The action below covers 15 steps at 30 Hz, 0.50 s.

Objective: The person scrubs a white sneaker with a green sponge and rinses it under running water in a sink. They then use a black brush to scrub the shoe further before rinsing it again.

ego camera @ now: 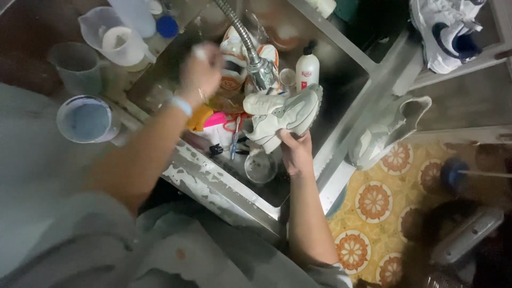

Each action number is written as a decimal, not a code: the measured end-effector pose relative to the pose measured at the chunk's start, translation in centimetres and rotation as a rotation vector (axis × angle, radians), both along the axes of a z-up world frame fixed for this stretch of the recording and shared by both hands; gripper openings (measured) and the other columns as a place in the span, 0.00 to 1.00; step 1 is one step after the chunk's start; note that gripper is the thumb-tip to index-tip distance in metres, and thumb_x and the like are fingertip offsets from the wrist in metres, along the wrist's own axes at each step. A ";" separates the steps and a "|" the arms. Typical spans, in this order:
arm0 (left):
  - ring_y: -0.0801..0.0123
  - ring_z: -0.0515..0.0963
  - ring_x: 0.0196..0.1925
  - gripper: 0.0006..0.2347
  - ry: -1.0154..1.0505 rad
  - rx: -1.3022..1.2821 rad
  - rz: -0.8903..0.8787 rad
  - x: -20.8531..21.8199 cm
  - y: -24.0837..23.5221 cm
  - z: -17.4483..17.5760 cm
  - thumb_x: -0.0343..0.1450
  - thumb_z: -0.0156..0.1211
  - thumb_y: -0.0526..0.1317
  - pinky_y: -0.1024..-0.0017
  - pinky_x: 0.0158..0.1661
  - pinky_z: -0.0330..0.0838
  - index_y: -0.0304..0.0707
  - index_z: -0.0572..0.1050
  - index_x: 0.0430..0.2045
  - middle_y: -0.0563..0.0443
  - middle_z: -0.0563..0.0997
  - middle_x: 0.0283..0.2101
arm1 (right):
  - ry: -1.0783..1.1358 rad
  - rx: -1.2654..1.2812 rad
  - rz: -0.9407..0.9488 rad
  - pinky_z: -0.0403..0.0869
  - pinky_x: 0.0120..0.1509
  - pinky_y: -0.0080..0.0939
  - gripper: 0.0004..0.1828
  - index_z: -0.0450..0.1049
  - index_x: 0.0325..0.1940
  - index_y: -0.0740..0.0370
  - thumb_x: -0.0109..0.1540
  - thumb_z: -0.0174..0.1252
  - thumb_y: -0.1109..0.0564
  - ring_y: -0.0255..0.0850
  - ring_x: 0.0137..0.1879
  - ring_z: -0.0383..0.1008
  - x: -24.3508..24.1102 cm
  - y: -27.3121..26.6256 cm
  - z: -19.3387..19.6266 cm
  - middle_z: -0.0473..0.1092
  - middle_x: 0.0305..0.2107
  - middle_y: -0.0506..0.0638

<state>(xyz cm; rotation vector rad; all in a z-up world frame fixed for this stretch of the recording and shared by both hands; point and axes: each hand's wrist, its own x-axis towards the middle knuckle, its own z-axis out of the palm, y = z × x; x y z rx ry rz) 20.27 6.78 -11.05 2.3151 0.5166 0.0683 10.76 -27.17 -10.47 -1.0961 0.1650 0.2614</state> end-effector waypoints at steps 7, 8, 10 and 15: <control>0.49 0.95 0.50 0.48 0.247 -0.837 0.246 -8.2 -9.5 -0.1 0.74 0.62 0.85 0.59 0.51 0.96 0.32 0.90 0.59 0.35 0.93 0.50 | 0.006 0.025 0.003 0.81 0.83 0.65 0.54 0.70 0.91 0.60 0.62 0.83 0.74 0.54 0.82 0.80 0.1 2.5 1.3 0.80 0.76 0.56; 0.50 0.95 0.55 0.48 0.263 -0.820 0.247 -8.2 -10.0 3.4 0.69 0.65 0.86 0.60 0.53 0.95 0.37 0.91 0.61 0.38 0.94 0.55 | -0.003 -0.027 0.013 0.84 0.81 0.63 0.53 0.71 0.90 0.60 0.62 0.83 0.73 0.52 0.79 0.81 0.0 3.2 3.3 0.80 0.74 0.55; 0.51 0.96 0.61 0.50 0.268 -0.803 0.238 -7.6 -11.1 4.0 0.64 0.68 0.87 0.61 0.56 0.95 0.41 0.92 0.64 0.41 0.95 0.60 | -0.026 -0.079 0.018 0.86 0.79 0.61 0.51 0.71 0.88 0.60 0.62 0.83 0.73 0.50 0.77 0.81 0.2 3.4 4.4 0.80 0.71 0.54; 0.82 0.80 0.31 0.17 -0.115 -1.151 0.358 -6.4 -13.4 -0.2 0.71 0.93 0.51 0.83 0.32 0.73 0.45 0.92 0.46 0.64 0.88 0.32 | 0.007 -0.201 -0.010 0.84 0.79 0.60 0.41 0.75 0.81 0.64 0.64 0.81 0.72 0.52 0.75 0.79 0.9 2.1 0.3 0.77 0.69 0.56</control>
